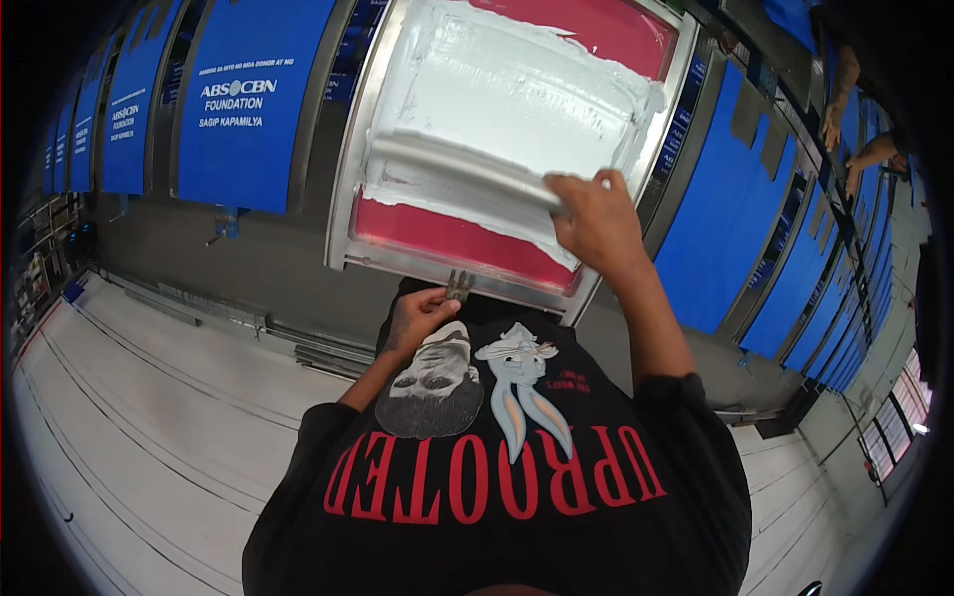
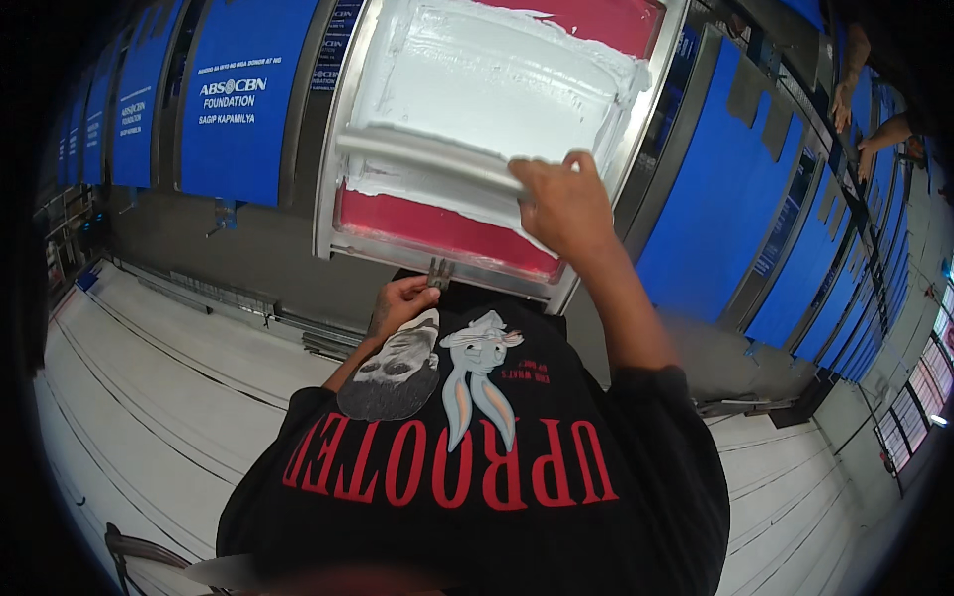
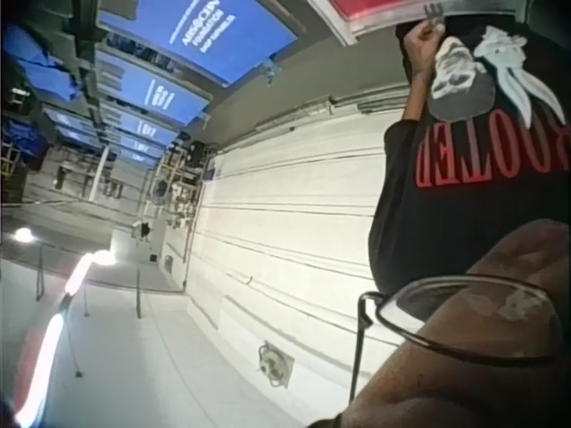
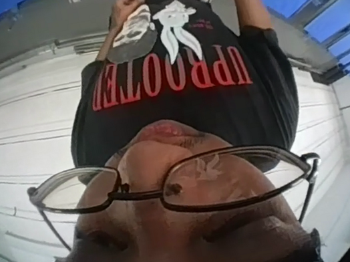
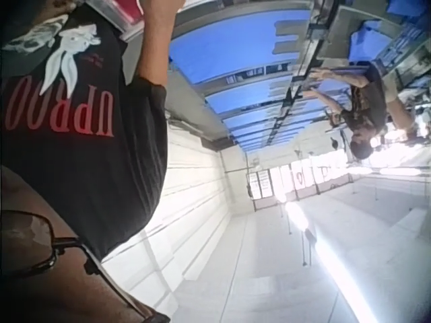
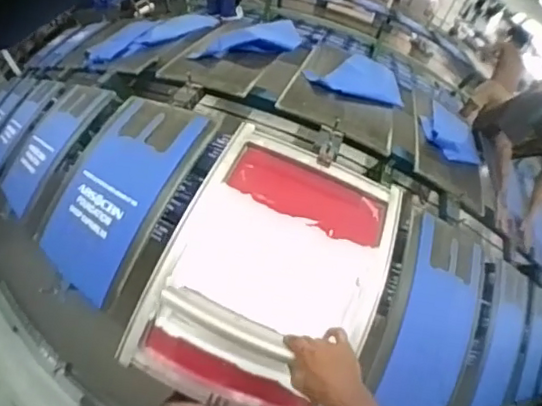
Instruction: Using a squeegee to apply ink to a screen during screen printing.
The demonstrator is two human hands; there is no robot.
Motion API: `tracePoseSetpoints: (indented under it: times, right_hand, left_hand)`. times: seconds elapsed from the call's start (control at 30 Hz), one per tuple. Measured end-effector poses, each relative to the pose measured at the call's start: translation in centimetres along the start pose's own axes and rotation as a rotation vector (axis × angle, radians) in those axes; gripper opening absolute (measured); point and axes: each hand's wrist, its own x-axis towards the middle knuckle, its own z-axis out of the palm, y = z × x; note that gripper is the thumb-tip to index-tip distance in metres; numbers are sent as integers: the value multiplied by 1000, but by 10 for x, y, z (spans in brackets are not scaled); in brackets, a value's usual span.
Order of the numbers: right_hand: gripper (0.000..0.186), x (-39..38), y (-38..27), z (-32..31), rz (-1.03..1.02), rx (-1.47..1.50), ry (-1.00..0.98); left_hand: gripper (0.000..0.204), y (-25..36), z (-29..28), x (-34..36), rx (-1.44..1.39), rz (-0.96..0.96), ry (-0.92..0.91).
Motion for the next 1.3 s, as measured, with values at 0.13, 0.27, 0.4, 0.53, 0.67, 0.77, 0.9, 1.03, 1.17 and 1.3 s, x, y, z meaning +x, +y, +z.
tracePoseSetpoints:
  times: [0.13,0.27,0.4,0.53,0.67,0.77,0.9,1.03,1.17,1.3]
  right_hand:
    - [42,-32,-29,16,87,81,-148]
    - [40,-34,-44,27,145,66,-167]
    - [35,-66,-15,36,288,-10,104]
    - [29,-104,0,79,356,-8,305]
    - [24,-106,-19,91,412,-56,365]
    - [27,-92,-7,85,409,-69,442]
    - [26,4,65,38,421,-262,476]
    - [26,59,100,-34,555,-239,278]
    - [19,-3,45,-3,337,-341,476]
    - [19,-82,-12,66,384,-129,460]
  left_hand:
    - [50,52,-26,0,694,474,211]
    - [58,146,-54,20,1040,1187,607]
    - [24,162,-74,63,1534,1068,350]
    - [10,142,-73,66,1558,1106,344]
    - [9,129,-71,57,1203,1110,308]
    - [8,148,-71,76,1231,1135,257]
    - [7,227,-61,193,1295,1369,479]
    - [22,339,-26,218,1237,996,110]
    - [24,265,-74,160,1297,1176,195]
    - [27,160,-90,75,1299,1005,137]
